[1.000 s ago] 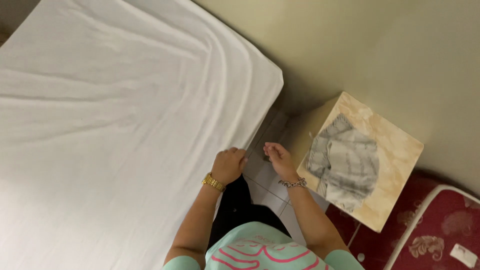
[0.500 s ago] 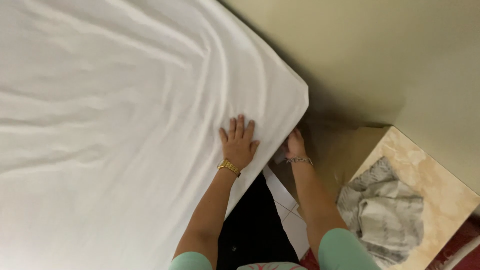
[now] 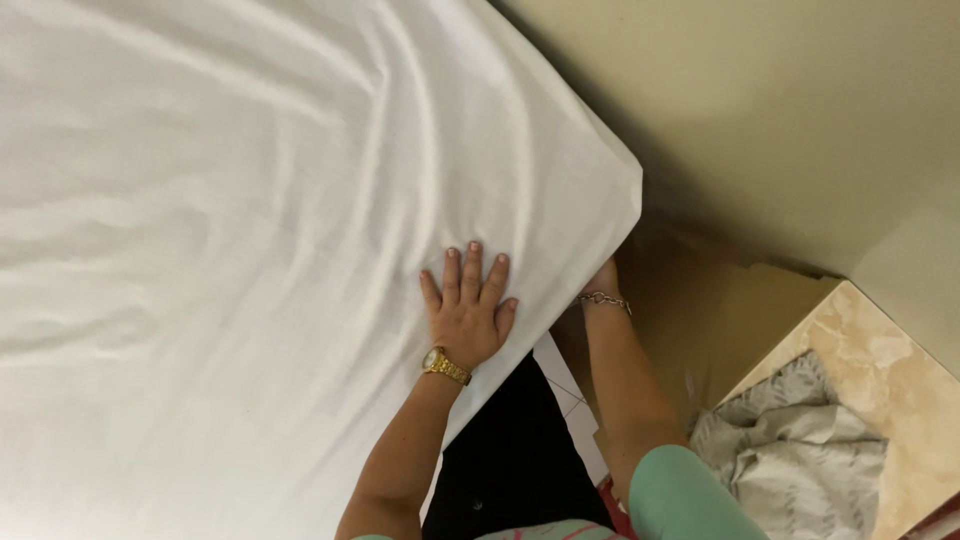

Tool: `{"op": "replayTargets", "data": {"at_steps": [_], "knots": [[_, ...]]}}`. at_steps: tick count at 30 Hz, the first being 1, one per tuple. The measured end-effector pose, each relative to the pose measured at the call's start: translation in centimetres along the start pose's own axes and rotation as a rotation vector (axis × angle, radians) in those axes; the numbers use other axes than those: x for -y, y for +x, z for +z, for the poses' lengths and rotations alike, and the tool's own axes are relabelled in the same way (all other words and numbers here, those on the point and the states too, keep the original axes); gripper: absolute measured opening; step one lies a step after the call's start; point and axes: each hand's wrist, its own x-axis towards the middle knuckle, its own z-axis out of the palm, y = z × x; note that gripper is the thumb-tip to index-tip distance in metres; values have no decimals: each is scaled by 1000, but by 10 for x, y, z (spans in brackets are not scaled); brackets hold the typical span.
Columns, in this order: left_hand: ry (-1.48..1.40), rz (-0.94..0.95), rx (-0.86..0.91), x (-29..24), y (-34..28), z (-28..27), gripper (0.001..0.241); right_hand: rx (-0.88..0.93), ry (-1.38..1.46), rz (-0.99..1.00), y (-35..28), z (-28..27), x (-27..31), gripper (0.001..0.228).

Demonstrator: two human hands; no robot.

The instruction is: The person spreads a white fitted sheet over a red patterned mattress. They pull the sheet over the corners and smooth it out by hand to fit the mattress.

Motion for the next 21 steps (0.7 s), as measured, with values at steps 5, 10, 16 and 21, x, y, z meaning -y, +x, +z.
{"op": "replayTargets", "data": {"at_steps": [5,10,16,21], "knots": [[-23,-15,49,0,-1,-2,63,-30,-177,58,-26,42,33,68],[26,5,8,-13,16,-13,62,-34,-209,27,-10,45,30,66],[-16,117,95,-27,73,-9,66,-32,-256,4,12,39,-2,62],[-64,140,61,-26,69,14,67,-30,-325,-21,6,19,-25,60]]}}
